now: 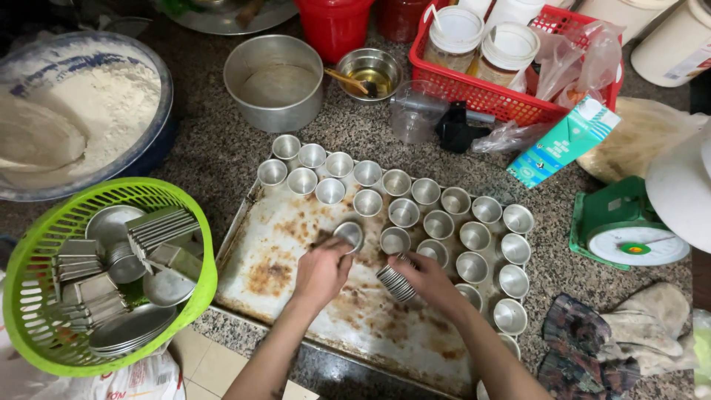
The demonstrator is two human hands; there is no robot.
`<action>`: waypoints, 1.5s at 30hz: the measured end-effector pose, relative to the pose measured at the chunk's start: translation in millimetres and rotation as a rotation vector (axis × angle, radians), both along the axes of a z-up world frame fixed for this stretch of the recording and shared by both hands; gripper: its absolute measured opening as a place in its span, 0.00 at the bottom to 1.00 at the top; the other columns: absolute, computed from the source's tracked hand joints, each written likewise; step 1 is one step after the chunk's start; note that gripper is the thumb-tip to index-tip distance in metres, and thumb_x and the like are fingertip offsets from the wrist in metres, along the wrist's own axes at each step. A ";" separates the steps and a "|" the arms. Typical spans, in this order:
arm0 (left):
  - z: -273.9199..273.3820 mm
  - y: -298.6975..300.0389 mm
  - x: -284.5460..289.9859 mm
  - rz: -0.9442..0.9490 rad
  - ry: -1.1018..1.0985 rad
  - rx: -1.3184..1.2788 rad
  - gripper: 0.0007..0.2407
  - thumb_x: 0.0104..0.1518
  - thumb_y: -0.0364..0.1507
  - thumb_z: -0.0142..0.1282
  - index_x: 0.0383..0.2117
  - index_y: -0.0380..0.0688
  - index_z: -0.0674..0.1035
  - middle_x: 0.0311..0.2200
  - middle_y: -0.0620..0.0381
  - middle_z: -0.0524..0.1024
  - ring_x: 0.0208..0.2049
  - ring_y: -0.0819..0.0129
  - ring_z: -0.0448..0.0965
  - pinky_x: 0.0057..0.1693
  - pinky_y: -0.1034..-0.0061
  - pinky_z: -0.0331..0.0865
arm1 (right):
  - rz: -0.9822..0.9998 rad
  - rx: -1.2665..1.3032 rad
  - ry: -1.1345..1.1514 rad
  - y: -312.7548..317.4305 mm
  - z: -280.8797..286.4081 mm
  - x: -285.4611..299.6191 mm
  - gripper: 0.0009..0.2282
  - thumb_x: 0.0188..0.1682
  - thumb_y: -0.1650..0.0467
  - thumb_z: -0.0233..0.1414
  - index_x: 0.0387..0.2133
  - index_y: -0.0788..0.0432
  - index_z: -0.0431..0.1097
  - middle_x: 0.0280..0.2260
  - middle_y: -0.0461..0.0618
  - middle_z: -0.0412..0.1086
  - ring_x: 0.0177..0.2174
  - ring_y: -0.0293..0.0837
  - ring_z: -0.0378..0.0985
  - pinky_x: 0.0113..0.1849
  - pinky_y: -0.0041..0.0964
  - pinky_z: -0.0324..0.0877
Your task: Organizing small metal baking molds from a basket onto a large rectangular baking tray.
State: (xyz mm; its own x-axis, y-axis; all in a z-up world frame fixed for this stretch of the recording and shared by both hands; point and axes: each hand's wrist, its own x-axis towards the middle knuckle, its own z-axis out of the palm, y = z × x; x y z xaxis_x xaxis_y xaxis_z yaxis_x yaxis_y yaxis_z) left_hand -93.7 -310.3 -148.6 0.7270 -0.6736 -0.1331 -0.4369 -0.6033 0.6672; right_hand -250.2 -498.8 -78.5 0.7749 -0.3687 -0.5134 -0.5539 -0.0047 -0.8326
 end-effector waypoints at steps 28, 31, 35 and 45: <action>59.8 29.9 -1.3 0.005 0.610 -0.381 0.09 0.56 0.25 0.62 0.42 0.40 0.84 0.29 0.48 0.84 0.28 0.66 0.84 0.33 0.74 0.79 | 0.083 -0.022 -0.068 22.6 22.5 17.8 0.17 0.46 0.62 0.63 0.37 0.66 0.79 0.28 0.60 0.76 0.35 0.47 0.78 0.39 0.41 0.73; 21.7 29.4 26.2 0.100 0.201 -0.106 0.06 0.57 0.34 0.58 0.36 0.60 0.86 0.25 0.56 0.83 0.31 0.60 0.85 0.37 0.65 0.79 | 0.018 0.072 -0.012 29.6 37.3 22.0 0.27 0.48 0.54 0.57 0.51 0.64 0.71 0.46 0.67 0.70 0.50 0.58 0.70 0.50 0.56 0.66; -9.2 23.6 48.1 0.032 -0.264 0.243 0.10 0.59 0.38 0.48 0.37 0.72 0.84 0.41 0.77 0.81 0.38 0.64 0.85 0.45 0.65 0.81 | -0.197 0.400 0.056 51.2 87.5 29.8 0.40 0.47 0.53 0.58 0.70 0.59 0.53 0.71 0.70 0.36 0.68 0.69 0.29 0.65 0.68 0.30; -10.2 14.2 52.5 -0.054 -0.266 0.247 0.16 0.60 0.30 0.46 0.52 0.61 0.79 0.58 0.64 0.72 0.48 0.52 0.82 0.53 0.55 0.79 | -0.244 0.381 0.031 47.3 43.7 31.4 0.32 0.44 0.63 0.58 0.64 0.61 0.62 0.65 0.67 0.52 0.64 0.61 0.54 0.64 0.61 0.49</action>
